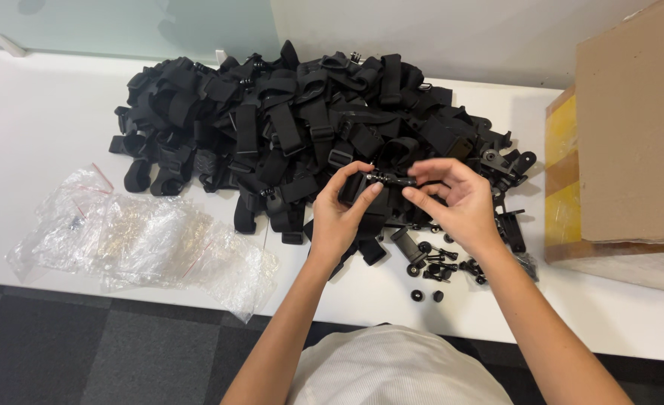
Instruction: The person assembles black straps by attaching small metal components to them. They pick up a strap, insert the metal piece, and then place the assembled unit into a clear plastic bag. This process is repeated multiple times with items taken from a pile on the table and a cardboard box.
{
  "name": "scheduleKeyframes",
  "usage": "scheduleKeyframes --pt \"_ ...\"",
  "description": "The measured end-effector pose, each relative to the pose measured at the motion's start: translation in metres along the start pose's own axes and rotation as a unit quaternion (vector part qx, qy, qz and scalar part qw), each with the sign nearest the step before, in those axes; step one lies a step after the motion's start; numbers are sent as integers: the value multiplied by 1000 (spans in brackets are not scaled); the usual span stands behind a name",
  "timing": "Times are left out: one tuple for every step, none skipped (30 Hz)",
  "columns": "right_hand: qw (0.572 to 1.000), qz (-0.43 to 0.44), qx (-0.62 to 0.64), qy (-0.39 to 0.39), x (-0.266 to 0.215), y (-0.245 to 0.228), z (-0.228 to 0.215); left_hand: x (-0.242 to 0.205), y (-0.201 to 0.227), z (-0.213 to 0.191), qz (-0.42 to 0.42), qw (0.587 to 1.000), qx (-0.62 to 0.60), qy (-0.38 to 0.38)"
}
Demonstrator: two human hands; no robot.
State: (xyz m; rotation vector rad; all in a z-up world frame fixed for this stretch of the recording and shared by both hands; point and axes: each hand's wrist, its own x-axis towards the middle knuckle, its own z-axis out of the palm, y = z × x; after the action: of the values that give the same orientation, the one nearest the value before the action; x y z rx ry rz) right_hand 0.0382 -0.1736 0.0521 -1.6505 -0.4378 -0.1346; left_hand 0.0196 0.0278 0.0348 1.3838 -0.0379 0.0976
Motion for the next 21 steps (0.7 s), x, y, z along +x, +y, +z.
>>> scheduleKeyframes --pt "1000 -7 0 -13 1 2 -1 0 -2 -1 3 1000 -5 -2" --pt "1000 -14 -1 -27 1 4 -2 0 -3 -2 7 1000 -9 -3" --pt "999 49 4 -11 0 7 -1 -1 -5 -3 15 1000 -20 -8" --pt "994 111 9 4 0 9 0 -2 -6 -3 22 999 -31 -12" --pt "985 172 12 19 1 9 0 -2 -6 -2 31 998 -43 -17" --pt "984 174 -19 20 2 6 1 -2 -5 -3 17 999 -27 -8" --pt "983 177 -50 20 2 2 4 -3 -4 -4 3 1000 -10 1" --pt "980 179 -81 20 2 -3 8 -4 -2 -6 -12 1000 6 10" --pt "985 160 -53 25 3 -9 11 -5 0 -6 -2 1000 -8 9" --pt "989 142 -24 30 3 -15 13 -5 2 -7 8 1000 -21 7" --pt "992 124 5 34 4 -19 15 -6 4 -8 18 999 -35 6" --pt "994 104 2 14 6 -21 17 -7 6 -9 -5 1000 -15 14" --pt "996 85 -1 -5 6 -22 16 -8 7 -10 -28 999 5 22" --pt "998 66 -4 -24 6 -20 16 -9 7 -10 -51 998 25 30" --pt "994 107 2 -20 6 -16 14 -9 7 -10 -54 998 25 32" --pt "989 148 8 -15 7 -10 11 -9 5 -11 -57 998 25 33" --pt "982 190 15 -10 6 -3 9 -10 3 -11 -60 997 26 34" --pt "981 195 11 -15 5 5 7 -10 0 -12 -33 999 4 25" --pt "980 200 7 -19 3 13 6 -10 -2 -12 -6 1000 -18 15" --pt "978 205 2 -24 2 19 6 -10 -4 -13 21 999 -39 4" --pt "977 210 -28 -28 2 23 5 -10 -5 -13 13 1000 -25 6"
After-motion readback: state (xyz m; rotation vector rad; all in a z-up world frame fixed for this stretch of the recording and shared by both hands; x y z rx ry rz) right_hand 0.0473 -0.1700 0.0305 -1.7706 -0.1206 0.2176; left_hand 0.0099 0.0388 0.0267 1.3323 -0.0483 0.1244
